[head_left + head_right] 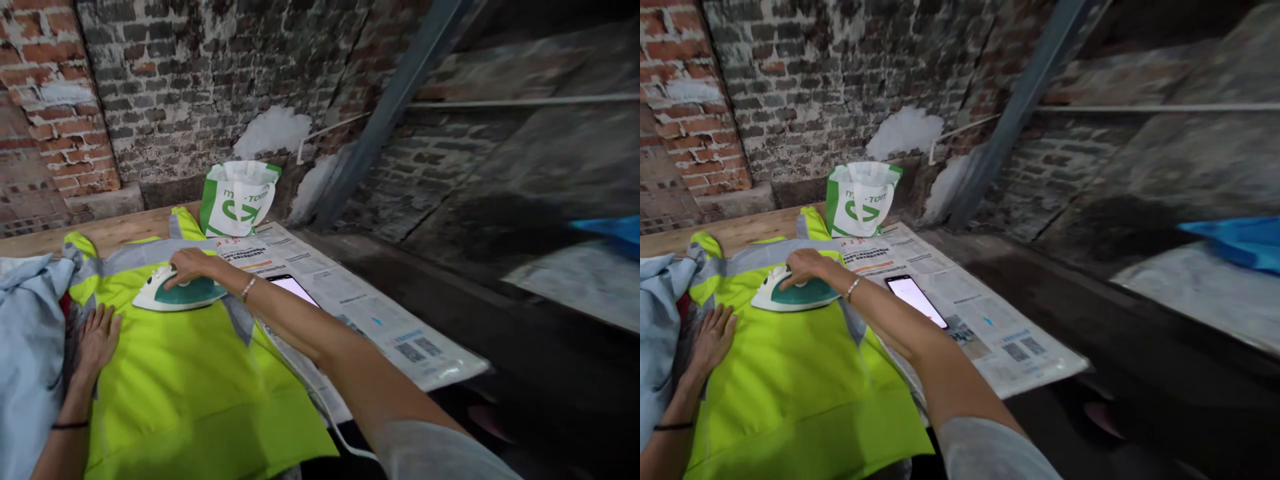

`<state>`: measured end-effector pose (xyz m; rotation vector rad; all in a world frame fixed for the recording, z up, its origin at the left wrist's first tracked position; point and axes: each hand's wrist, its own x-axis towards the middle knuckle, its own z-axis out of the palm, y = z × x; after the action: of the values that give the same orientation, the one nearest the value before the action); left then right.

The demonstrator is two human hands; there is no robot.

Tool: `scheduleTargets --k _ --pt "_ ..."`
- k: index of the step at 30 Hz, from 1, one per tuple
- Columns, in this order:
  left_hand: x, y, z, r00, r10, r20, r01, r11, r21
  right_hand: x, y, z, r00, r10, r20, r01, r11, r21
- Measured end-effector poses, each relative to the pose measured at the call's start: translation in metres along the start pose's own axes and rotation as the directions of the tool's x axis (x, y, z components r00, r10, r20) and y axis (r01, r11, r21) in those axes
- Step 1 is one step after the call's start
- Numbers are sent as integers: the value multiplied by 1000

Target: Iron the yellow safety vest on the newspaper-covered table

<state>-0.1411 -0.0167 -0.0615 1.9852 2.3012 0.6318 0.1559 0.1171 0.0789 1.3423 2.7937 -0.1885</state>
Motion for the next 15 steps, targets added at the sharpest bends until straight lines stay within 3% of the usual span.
scheduleTargets --k 3,7,11,13,15 --pt "-1 0 -5 1000 14 -6 -15 999 -42 -44 -22 7 997 -68 45 69 998 -14" --pt "-19 7 -30 997 81 -12 -82 991 -107 -78 -43 17 998 -54 38 55 998 -26" --pt "-72 33 -65 982 188 5 -185 968 -172 -72 -45 20 998 10 -55 -12 999 -35" --pt "-111 57 -69 965 259 39 -246 947 -205 -57 -41 20 995 41 -94 -44 998 -32" --pt "-151 84 -58 898 424 120 -385 887 -254 -40 -36 20 989 87 -120 -90 996 -25"
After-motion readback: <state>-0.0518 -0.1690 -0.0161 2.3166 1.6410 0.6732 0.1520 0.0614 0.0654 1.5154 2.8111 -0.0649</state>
